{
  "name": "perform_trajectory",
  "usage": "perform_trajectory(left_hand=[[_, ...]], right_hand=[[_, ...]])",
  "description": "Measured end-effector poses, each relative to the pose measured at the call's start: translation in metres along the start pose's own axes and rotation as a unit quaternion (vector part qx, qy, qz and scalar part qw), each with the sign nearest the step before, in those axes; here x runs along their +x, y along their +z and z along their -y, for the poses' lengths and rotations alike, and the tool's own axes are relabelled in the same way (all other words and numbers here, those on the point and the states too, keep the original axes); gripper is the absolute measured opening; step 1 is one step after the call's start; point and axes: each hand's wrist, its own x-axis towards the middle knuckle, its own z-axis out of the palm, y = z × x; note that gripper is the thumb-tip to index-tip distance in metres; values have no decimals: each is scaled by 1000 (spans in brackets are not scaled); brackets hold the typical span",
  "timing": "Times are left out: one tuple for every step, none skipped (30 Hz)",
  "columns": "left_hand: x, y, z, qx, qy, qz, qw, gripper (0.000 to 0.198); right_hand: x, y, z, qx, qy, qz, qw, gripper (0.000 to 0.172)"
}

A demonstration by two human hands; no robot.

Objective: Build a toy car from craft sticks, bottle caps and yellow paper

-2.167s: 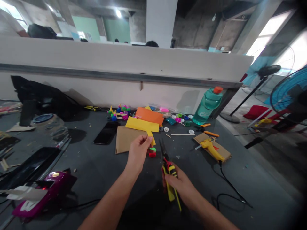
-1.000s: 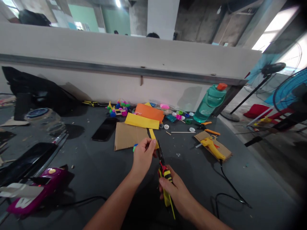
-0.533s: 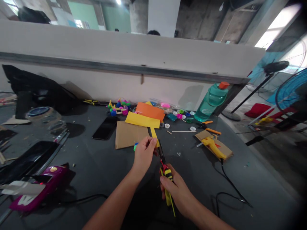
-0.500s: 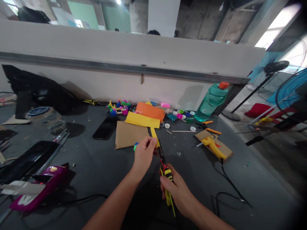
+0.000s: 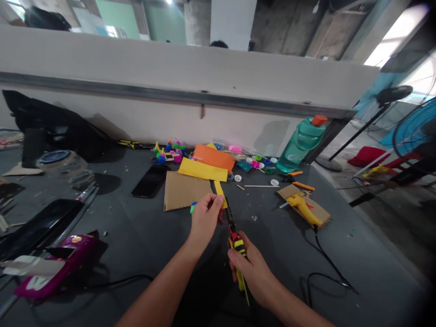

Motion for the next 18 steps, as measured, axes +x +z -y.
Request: perform_trajectory(left_hand=[[0, 0, 0, 7, 0, -1, 1000, 33], [-1, 0, 0, 15, 2, -3, 1000, 34], [-1, 0, 0, 24, 4, -4, 1000, 34], [-1, 0, 0, 33, 7, -5, 999, 34], [-2, 0, 0, 41, 8, -6, 999, 34], [-2, 0, -1, 47, 10, -8, 999, 33], [-2, 0, -2, 52, 11, -12, 999, 32], [-3, 0, -2, 57, 12, -17, 998, 32], [-3, 0, -3, 61, 13, -21, 998, 31], [-3, 0, -4, 64, 15, -25, 998, 31], [-3, 0, -4, 67, 16, -26, 997, 31], [-3, 0, -4, 70, 18, -27, 997, 31], [-3, 0, -5, 72, 20, -27, 997, 31], [-3, 0, -4, 74, 21, -28, 997, 31], [-3, 0, -4, 75, 22, -29, 996, 31], [-3, 0, -4, 76, 22, -30, 996, 31], [-3, 0, -4, 75, 22, -30, 996, 31], [-3, 0, -4, 74, 21, -30, 997, 31]], right_hand=[[0, 0, -2, 7, 2, -3, 1000, 22], [0, 0, -3, 13, 5, -5, 1000, 23], [0, -1, -5, 17, 6, -6, 1000, 24], [0, -1, -6, 20, 7, -6, 1000, 25], [0, -1, -6, 20, 6, -4, 1000, 26], [-1, -1, -5, 19, 3, 0, 1000, 26], [-1, -1, -4, 18, -2, 4, 1000, 26], [-1, -1, -3, 18, -7, 8, 1000, 26], [-2, -1, -1, 17, -13, 10, 1000, 25], [-2, -1, 0, 17, -17, 12, 1000, 25], [-2, 0, 2, 16, -19, 13, 1000, 24], [-2, 0, 2, 15, -20, 12, 1000, 23], [-2, 0, 2, 14, -18, 11, 1000, 23], [-1, 0, 2, 13, -16, 9, 1000, 23], [-1, 1, 1, 12, -13, 8, 1000, 24], [-1, 0, 0, 12, -11, 8, 1000, 25], [-1, 0, 0, 12, -9, 6, 1000, 26], [-1, 0, -1, 13, -6, 6, 1000, 28]])
